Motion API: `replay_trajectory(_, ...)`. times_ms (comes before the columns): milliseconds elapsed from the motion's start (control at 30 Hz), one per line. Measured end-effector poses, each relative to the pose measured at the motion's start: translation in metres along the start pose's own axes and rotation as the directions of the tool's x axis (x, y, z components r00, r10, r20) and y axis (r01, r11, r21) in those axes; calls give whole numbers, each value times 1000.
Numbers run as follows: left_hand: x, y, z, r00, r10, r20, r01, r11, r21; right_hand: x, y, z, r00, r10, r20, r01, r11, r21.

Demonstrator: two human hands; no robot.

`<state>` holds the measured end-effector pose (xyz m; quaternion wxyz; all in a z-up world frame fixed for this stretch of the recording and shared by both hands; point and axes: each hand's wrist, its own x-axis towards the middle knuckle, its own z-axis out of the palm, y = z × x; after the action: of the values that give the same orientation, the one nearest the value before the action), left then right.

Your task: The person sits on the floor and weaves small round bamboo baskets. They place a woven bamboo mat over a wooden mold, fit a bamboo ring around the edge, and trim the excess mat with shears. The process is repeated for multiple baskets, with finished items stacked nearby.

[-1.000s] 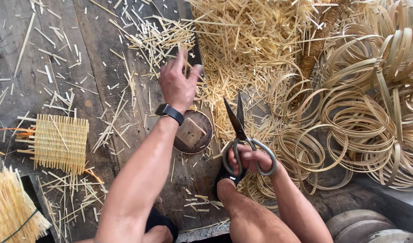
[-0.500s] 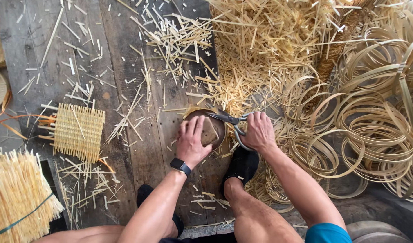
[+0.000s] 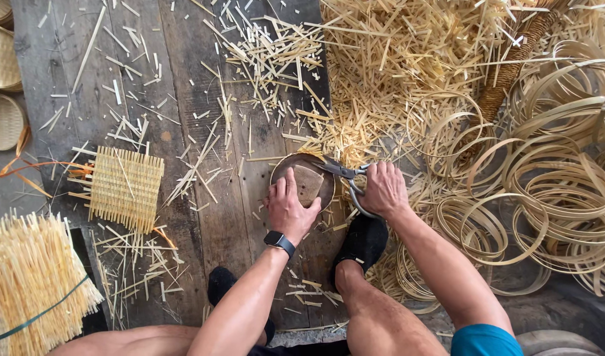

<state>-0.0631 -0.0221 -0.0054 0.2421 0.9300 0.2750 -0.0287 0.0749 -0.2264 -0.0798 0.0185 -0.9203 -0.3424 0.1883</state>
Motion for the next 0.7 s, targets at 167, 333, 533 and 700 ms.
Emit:
replay_trajectory(167, 5, -17, 3, 992, 30, 124, -36, 998, 46, 1, 22, 0, 966, 56, 252, -45, 998, -51)
replay_trajectory(333, 13, -22, 1, 977, 124, 176, -114, 991, -70, 1, 18, 0, 998, 13, 59, -12, 1000, -23)
replay_trajectory(533, 18, -24, -6, 953, 114, 280, -110, 993, -31, 9, 23, 10, 994, -9, 106, 18, 996, -82)
replay_trajectory(700, 22, -25, -11, 948, 145, 284, -133, 989, -59, 3, 45, -6, 954, 176, 242, -194, 980, 52)
